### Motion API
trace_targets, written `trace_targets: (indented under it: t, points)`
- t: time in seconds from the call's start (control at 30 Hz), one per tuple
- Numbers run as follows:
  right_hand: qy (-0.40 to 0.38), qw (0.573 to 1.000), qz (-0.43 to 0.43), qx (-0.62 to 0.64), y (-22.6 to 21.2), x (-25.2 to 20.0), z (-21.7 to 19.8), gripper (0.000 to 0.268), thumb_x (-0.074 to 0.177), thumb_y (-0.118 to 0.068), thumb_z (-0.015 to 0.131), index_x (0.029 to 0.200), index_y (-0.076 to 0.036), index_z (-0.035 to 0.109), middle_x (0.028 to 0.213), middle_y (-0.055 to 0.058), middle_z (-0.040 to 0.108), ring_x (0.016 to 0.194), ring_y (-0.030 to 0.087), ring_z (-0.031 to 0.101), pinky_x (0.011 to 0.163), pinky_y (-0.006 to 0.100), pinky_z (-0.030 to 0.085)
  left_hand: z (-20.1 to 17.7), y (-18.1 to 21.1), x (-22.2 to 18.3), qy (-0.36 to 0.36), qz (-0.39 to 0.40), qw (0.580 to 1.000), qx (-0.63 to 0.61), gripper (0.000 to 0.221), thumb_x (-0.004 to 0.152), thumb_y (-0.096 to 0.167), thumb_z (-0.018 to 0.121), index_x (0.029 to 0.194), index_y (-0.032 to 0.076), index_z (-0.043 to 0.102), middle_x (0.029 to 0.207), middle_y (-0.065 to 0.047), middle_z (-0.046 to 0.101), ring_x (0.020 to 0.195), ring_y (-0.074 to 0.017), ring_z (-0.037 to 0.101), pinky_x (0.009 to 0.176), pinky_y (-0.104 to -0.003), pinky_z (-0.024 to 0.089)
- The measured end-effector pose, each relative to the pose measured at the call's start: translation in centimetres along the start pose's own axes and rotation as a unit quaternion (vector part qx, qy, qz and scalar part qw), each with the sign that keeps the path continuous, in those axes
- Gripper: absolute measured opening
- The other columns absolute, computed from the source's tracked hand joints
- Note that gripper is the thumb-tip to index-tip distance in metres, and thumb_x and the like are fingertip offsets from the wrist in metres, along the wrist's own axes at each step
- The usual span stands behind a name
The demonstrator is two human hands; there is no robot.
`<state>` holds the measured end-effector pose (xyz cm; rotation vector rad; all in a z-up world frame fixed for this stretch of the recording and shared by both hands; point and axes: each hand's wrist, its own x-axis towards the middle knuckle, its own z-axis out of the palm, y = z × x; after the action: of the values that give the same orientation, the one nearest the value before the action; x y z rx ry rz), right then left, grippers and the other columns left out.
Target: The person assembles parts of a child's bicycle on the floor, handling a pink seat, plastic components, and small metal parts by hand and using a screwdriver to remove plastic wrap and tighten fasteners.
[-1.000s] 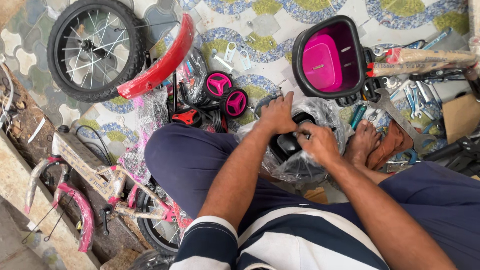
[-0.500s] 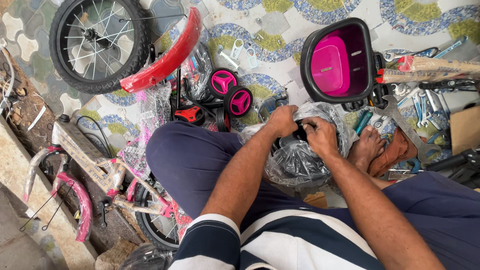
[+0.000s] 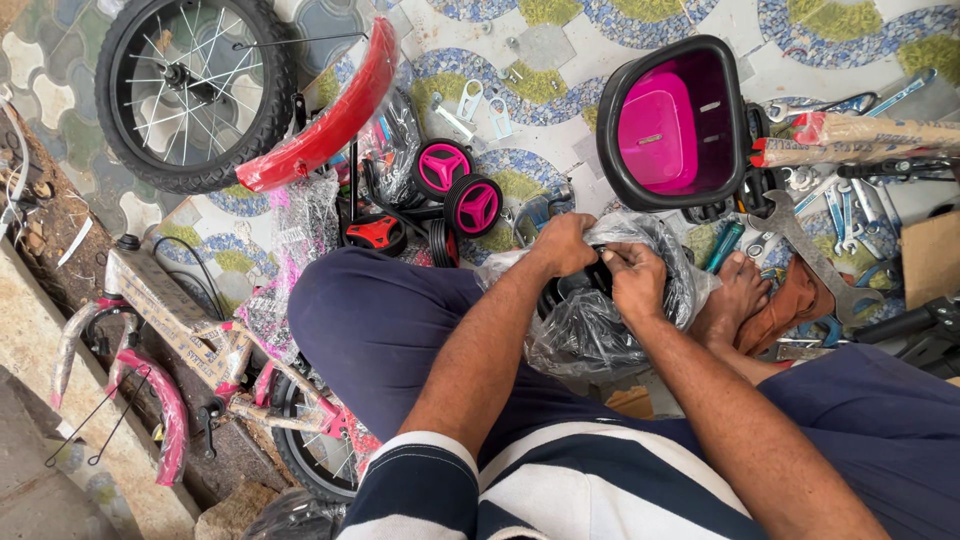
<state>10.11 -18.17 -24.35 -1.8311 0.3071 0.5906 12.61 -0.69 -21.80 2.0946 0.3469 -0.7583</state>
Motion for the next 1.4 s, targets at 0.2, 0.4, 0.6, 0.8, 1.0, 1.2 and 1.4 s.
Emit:
trace_targets:
  t: [0.2, 0.4, 0.6, 0.8, 1.0, 1.2, 1.4]
  points:
    - [0.001, 0.998, 0.022, 0.056, 0.9, 0.2, 0.1, 0.017, 0.092, -0.001, 0.071, 0.109, 0.005, 0.070, 0.099, 0.009, 0.076, 0.086, 0.011, 0.069, 0.075, 0.025, 0.054, -0.1, 0.7, -0.6, 0.004, 0.003, 1.000, -0.005, 0.066, 0.068, 0.035, 0.087, 0.123, 0.002, 0.068, 0.112, -0.023, 0.072, 0.110, -0.0360, 0.069, 0.097, -0.043, 0.051]
    - [-0.047, 0.982, 0.103, 0.151, 1.2, 0.7, -0.8, 0.020, 0.091, -0.001, 0.073, 0.110, 0.001, 0.069, 0.096, 0.006, 0.074, 0.070, 0.005, 0.060, 0.057, 0.021, 0.043, -0.4, 0.8, -0.9, 0.010, 0.008, 1.000, 0.010, 0.063, 0.071, 0.029, 0.084, 0.126, 0.002, 0.068, 0.113, -0.023, 0.073, 0.111, -0.0351, 0.070, 0.098, -0.041, 0.053]
    - [-0.023, 0.983, 0.106, 0.147, 0.7, 0.7, -0.7, 0.017, 0.090, -0.001, 0.076, 0.105, 0.001, 0.069, 0.090, 0.007, 0.074, 0.061, 0.006, 0.053, 0.051, 0.022, 0.038, -0.9, 1.6, -1.4, -0.001, 0.007, 1.000, -0.011, 0.060, 0.069, 0.024, 0.083, 0.124, 0.003, 0.069, 0.110, -0.022, 0.074, 0.107, -0.0351, 0.071, 0.095, -0.042, 0.054]
    - [-0.013, 0.983, 0.053, 0.173, 1.4, 0.7, -0.7, 0.014, 0.091, 0.000, 0.073, 0.104, -0.004, 0.067, 0.088, 0.003, 0.072, 0.066, 0.004, 0.059, 0.057, 0.021, 0.044, -0.1, 1.3, -1.1, 0.009, 0.037, 0.999, 0.023, 0.057, 0.068, 0.028, 0.086, 0.118, 0.006, 0.071, 0.109, -0.020, 0.074, 0.106, -0.0367, 0.070, 0.093, -0.044, 0.054]
    - [-0.047, 0.977, 0.096, 0.185, 1.5, 0.9, -1.8, 0.013, 0.093, -0.009, 0.064, 0.104, -0.003, 0.067, 0.081, 0.002, 0.069, 0.050, 0.009, 0.047, 0.044, 0.026, 0.033, 0.3, 1.3, -1.3, 0.059, 0.073, 0.995, 0.039, 0.054, 0.071, 0.032, 0.086, 0.119, 0.010, 0.073, 0.113, -0.020, 0.074, 0.109, -0.0378, 0.069, 0.094, -0.046, 0.054]
    - [-0.107, 0.987, -0.064, -0.099, -5.2, -2.4, -3.9, 0.027, 0.097, -0.019, 0.065, 0.115, -0.002, 0.074, 0.087, 0.011, 0.068, 0.069, 0.018, 0.058, 0.060, 0.033, 0.044, -0.6, 3.9, -3.9, 0.067, 0.138, 0.982, 0.114, 0.045, 0.078, 0.032, 0.078, 0.115, 0.008, 0.070, 0.117, -0.018, 0.072, 0.107, -0.0396, 0.069, 0.090, -0.049, 0.055]
    - [-0.116, 0.942, -0.120, -0.292, -23.2, -10.3, -9.9, 0.037, 0.090, -0.032, 0.072, 0.119, -0.009, 0.077, 0.102, 0.009, 0.078, 0.086, 0.019, 0.074, 0.078, 0.035, 0.057, -5.8, 9.3, -13.4, 0.142, 0.300, 0.930, 0.160, 0.033, 0.082, 0.016, 0.061, 0.113, 0.011, 0.067, 0.102, -0.011, 0.067, 0.094, -0.0346, 0.067, 0.070, -0.046, 0.055]
